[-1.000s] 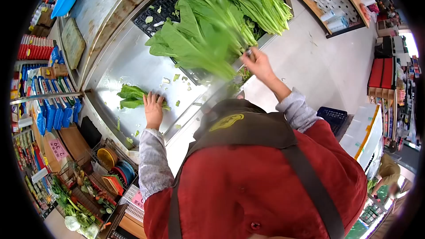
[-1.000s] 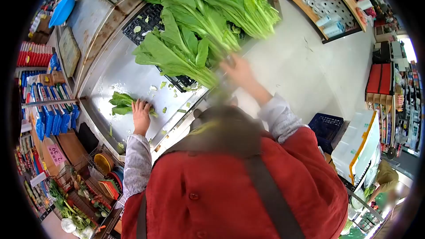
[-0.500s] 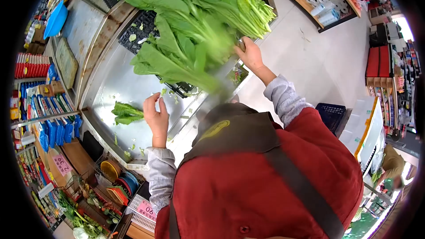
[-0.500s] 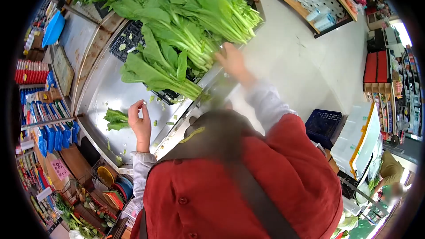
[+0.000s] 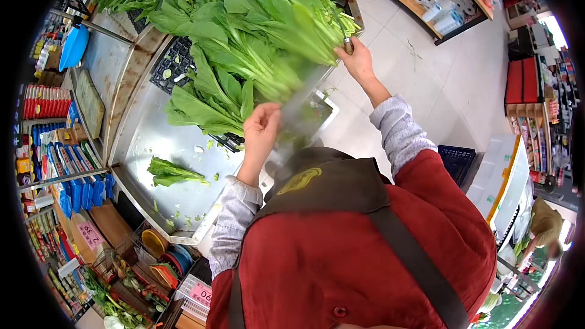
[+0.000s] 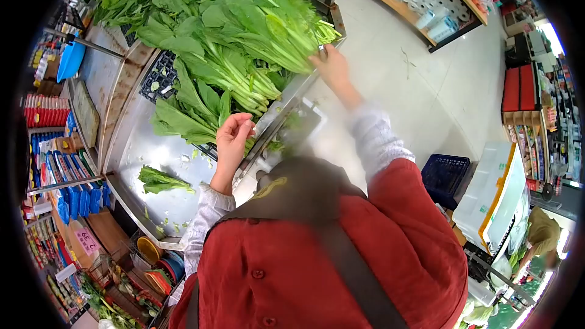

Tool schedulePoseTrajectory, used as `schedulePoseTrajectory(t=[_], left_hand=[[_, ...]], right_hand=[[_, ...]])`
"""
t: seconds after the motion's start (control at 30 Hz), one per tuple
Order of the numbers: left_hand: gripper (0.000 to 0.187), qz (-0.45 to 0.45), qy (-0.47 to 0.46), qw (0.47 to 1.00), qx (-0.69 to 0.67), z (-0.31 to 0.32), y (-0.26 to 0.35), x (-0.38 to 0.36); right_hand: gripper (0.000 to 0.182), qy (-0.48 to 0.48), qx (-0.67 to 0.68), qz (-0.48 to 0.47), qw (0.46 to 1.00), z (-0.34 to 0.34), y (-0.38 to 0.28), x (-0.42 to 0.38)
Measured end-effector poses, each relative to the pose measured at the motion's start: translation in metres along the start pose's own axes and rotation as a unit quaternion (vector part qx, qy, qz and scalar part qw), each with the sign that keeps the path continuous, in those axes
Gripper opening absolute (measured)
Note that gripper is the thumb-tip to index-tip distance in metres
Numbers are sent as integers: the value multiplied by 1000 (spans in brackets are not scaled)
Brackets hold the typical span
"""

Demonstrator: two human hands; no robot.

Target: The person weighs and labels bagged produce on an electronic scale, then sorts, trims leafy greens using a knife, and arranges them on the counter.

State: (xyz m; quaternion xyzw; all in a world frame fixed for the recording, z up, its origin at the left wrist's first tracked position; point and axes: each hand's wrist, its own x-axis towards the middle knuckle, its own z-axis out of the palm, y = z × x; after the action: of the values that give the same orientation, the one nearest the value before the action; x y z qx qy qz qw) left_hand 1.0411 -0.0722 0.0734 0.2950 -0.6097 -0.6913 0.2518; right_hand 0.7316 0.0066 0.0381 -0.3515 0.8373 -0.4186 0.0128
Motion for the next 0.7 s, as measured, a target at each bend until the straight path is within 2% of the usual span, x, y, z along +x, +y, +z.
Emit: schedulePoseTrajectory(t=[0.03, 0.1, 0.17, 0.27, 0.4, 0.53, 0.6, 0.63, 0.7], left_hand=[[13, -17, -2, 999, -27, 3, -4, 2], [13, -30, -4, 999, -33, 7, -7, 6], [14, -77, 15, 994, -72, 13, -7, 9], [18, -100, 19, 991, -87, 21, -2, 17], [23, -93, 5, 994, -65, 28, 5, 34], [32, -112, -28, 992, -54, 44, 19, 53], [35, -115, -30, 991, -53, 55, 32, 63], [37, -100, -33, 992, -68, 61, 38, 70], [39, -85, -34, 992, -83, 69, 52, 86]], right_hand=[[31, -1, 1, 0, 1000, -4, -2, 1], [31, -73, 213, 162, 961, -16, -9, 4], [31, -97, 234, 182, 950, -27, -16, 8], [29, -125, 287, 213, 925, -40, -26, 10], [26, -126, 375, 239, 887, -51, -44, 7], [27, -122, 420, 223, 871, -49, -47, 4], [28, -88, 348, 196, 913, -49, -55, -2], [28, -89, 347, 195, 913, -47, -60, -6], [34, -24, 277, 36, 960, -40, -72, -17]])
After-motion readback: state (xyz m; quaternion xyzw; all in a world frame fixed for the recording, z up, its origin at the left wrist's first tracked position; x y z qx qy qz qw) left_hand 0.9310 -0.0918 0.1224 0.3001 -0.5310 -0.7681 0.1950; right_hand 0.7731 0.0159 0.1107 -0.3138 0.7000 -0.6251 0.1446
